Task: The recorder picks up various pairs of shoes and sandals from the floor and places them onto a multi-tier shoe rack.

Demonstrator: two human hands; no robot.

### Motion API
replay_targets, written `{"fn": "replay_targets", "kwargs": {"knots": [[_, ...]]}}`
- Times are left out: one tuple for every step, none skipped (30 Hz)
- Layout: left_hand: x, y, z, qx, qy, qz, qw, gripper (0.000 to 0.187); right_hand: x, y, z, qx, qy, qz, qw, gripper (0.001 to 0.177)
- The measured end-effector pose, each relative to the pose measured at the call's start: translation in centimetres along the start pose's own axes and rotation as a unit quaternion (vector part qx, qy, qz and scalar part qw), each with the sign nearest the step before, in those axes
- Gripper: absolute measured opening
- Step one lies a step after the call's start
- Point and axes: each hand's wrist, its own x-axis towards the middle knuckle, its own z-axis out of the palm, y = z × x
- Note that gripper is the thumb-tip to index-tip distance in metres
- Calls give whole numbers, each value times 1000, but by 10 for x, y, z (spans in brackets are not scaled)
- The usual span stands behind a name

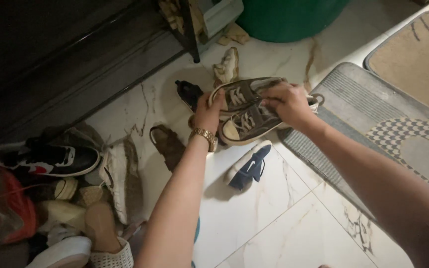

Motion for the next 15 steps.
{"fn": "replay_targets", "kwargs": {"knots": [[-4,-2,2,0,-1,-1,1000,68,-1,-4,-1,0,0,1,1000,25],[-7,-3,4,-37,6,7,999,68,-1,-7,-2,2,-1,-13,1000,25],[-10,-4,6,-74,13,15,997,68,0,-11,-3,4,-2,-27,1000,25],[-7,-14,8,-75,13,16,997,68,0,-19,-6,3,-2,-29,1000,25],[-4,-24,10,-103,10,27,994,62,-1,-28,-9,-24,6,-22,999,23],[-2,-35,12,-129,6,36,991,58,-3,-36,-12,-51,13,-14,999,21],[-9,-40,12,-129,6,36,991,58,-6,-40,-14,-51,12,-14,999,21],[-12,-42,12,-86,18,10,996,53,-5,-43,-16,-86,3,-39,996,20],[-15,-45,12,-42,30,-16,999,47,-5,-46,-18,-120,-6,-63,991,20],[-14,-53,15,-41,29,-17,999,47,-5,-49,-19,-120,-5,-62,991,20],[-13,-62,19,-119,51,-83,988,47,-5,-51,-20,-113,-44,-71,990,17],[-14,-71,23,-195,72,-150,967,47,-5,-52,-22,-104,-84,-78,988,14],[-3,-97,22,-193,71,-153,967,47,-9,-46,-21,-103,-85,-75,988,14],[12,-120,23,-262,54,-157,951,43,-10,-39,-21,-118,-122,-97,981,16],[26,-143,22,-330,36,-161,929,44,-10,-33,-20,-132,-158,-119,971,18]]}}
